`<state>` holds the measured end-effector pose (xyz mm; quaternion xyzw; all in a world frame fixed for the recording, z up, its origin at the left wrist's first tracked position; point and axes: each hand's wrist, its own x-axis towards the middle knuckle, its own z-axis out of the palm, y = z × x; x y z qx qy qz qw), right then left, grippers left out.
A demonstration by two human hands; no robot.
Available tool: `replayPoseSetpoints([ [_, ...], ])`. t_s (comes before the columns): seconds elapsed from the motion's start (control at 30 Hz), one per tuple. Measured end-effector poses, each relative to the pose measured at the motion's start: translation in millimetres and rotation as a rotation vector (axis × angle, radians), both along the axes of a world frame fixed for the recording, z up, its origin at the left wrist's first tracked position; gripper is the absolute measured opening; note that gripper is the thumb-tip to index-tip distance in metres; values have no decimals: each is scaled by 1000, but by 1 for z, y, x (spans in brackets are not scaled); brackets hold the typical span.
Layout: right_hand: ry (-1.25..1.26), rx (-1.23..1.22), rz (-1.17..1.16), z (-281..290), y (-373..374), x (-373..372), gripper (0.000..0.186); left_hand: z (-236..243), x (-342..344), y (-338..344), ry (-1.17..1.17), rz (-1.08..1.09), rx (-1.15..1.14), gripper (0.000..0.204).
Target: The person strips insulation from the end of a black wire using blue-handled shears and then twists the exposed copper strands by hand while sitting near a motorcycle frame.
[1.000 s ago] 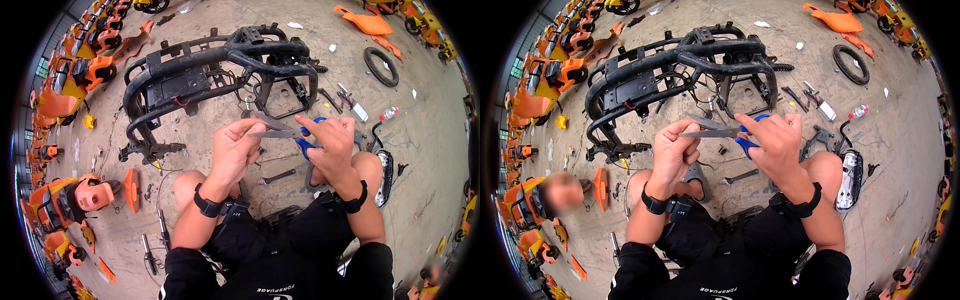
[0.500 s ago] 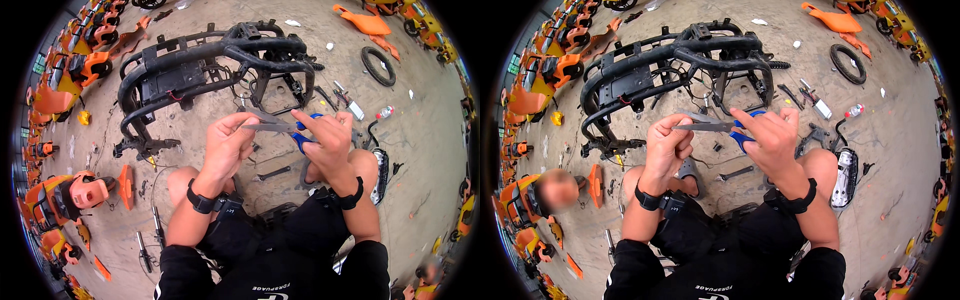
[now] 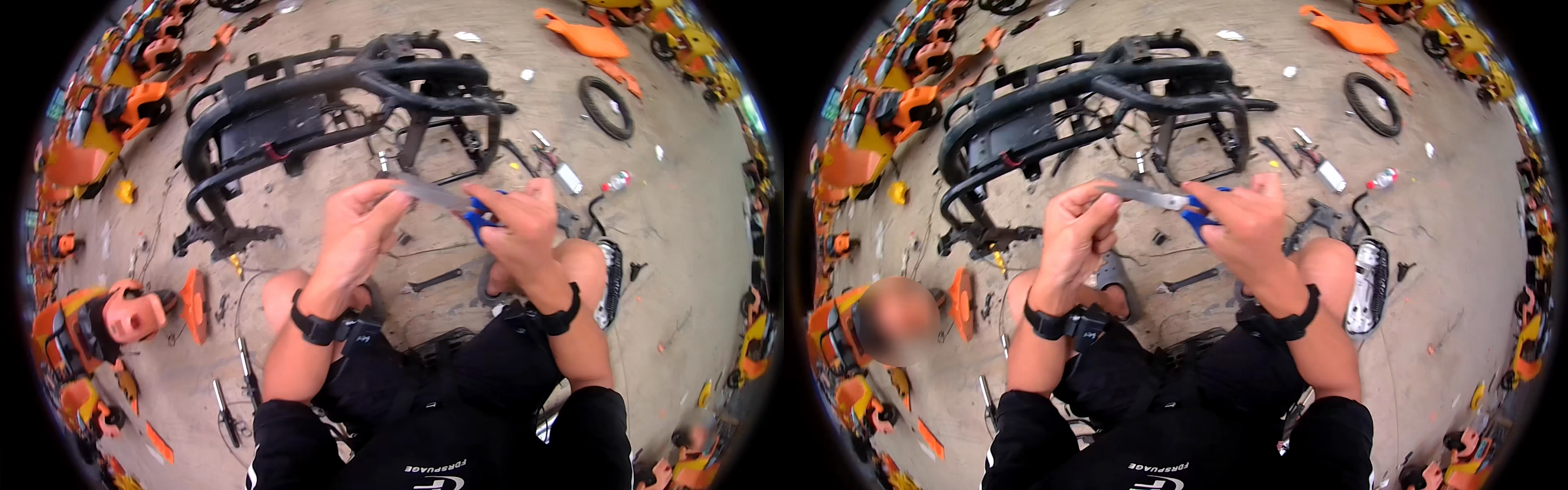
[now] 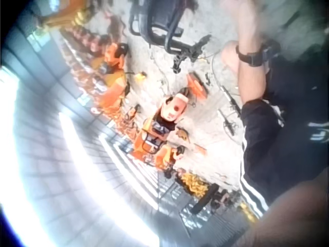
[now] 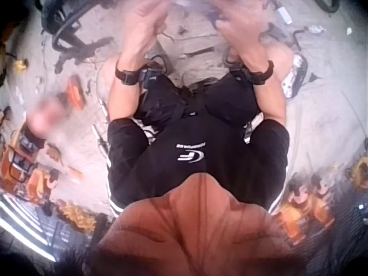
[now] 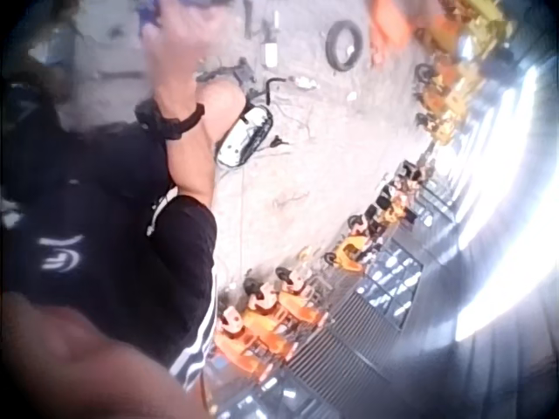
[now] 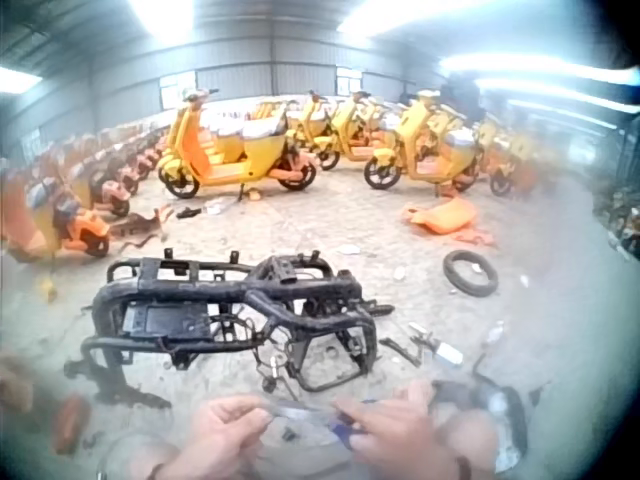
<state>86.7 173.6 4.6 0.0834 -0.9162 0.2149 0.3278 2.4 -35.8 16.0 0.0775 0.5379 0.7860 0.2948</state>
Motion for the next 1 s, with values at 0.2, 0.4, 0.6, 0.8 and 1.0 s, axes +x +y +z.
replayPoseSetpoints([
  [0.2, 0, -62, -12, -18, 8, -4, 23, -8, 1, 6, 128, 78, -232, 16],
  [0.4, -55, -155, -30, -21, 13, -2, 24, -12, 0, 14, 159, 97, -156, 13],
  [0.6, -124, -127, -66, -5, 10, 6, 30, -4, 3, 13, 130, 66, -256, 16],
  [0.8, -185, -189, -48, -1, -4, 3, 46, -1, 2, 7, 68, 39, -102, 13],
  [1.0, -183, -142, -89, 3, -5, 1, 60, -3, 2, 10, 66, 96, -131, 15],
])
